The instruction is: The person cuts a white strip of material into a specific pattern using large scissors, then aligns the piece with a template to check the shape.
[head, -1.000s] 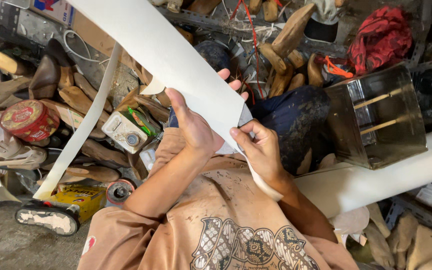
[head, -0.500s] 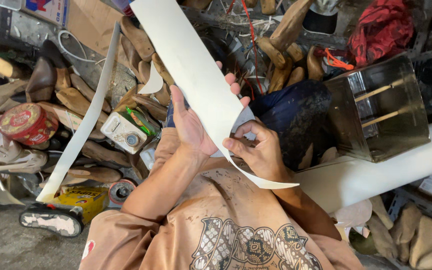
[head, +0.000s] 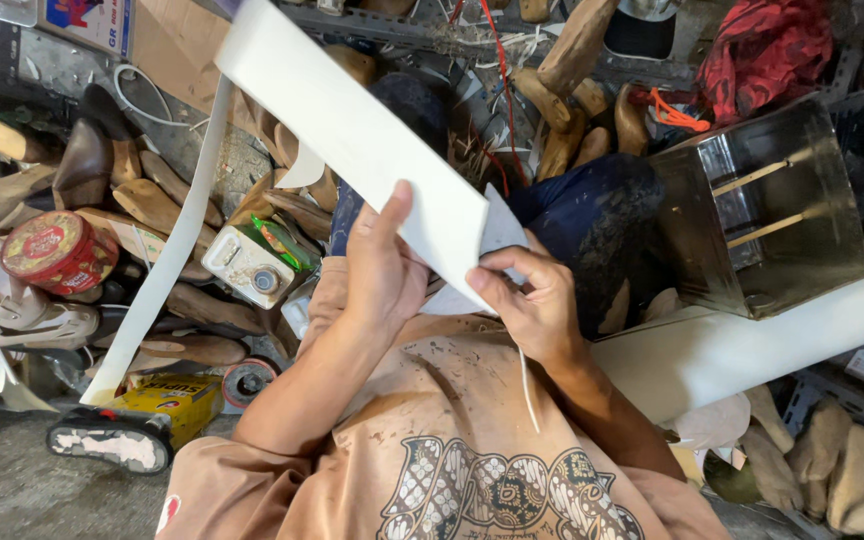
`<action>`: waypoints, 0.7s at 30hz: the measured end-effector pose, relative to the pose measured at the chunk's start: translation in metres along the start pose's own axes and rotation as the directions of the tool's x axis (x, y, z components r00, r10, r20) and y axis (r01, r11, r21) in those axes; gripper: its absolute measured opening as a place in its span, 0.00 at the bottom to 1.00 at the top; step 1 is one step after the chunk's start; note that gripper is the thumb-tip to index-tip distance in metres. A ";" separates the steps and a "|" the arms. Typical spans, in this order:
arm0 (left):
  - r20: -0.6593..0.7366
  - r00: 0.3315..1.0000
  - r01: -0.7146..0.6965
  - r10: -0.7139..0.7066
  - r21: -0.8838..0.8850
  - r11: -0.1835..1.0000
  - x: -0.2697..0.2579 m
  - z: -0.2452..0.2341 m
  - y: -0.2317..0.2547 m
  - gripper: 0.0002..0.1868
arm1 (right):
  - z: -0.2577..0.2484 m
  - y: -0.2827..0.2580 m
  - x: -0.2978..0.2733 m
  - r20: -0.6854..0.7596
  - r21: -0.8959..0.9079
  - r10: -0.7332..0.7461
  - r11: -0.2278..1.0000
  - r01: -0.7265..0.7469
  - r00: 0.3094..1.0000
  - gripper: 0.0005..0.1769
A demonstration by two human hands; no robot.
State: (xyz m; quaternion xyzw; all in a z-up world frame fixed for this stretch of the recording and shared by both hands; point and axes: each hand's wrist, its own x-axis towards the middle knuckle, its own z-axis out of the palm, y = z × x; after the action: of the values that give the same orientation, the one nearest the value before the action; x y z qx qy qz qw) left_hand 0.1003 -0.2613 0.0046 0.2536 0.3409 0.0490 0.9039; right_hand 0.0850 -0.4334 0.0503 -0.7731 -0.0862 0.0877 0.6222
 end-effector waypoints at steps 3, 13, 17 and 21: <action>0.036 0.959 0.283 -0.280 -0.136 0.950 -0.016 0.004 0.003 0.21 | 0.010 0.011 0.001 0.071 0.062 -0.009 0.998 0.005 0.997 0.07; 0.107 0.994 0.016 -0.010 -0.059 0.998 -0.003 -0.009 -0.011 0.22 | -0.006 -0.009 0.010 0.078 0.114 -0.043 0.993 0.034 0.996 0.08; 0.200 0.980 0.005 0.017 -0.108 0.994 0.012 -0.035 -0.024 0.26 | -0.005 -0.005 0.011 0.051 0.040 -0.059 0.998 0.057 0.997 0.06; 0.459 0.888 0.177 -0.039 -0.263 0.948 -0.028 0.035 0.027 0.39 | -0.003 -0.010 0.005 0.085 -0.189 0.026 0.982 -0.009 0.996 0.07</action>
State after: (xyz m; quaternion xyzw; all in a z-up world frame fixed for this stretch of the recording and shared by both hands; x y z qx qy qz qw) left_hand 0.1038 -0.2596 0.0567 0.0996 0.1261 -0.0110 0.9869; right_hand 0.0903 -0.4328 0.0608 -0.8246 -0.1144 0.1185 0.5412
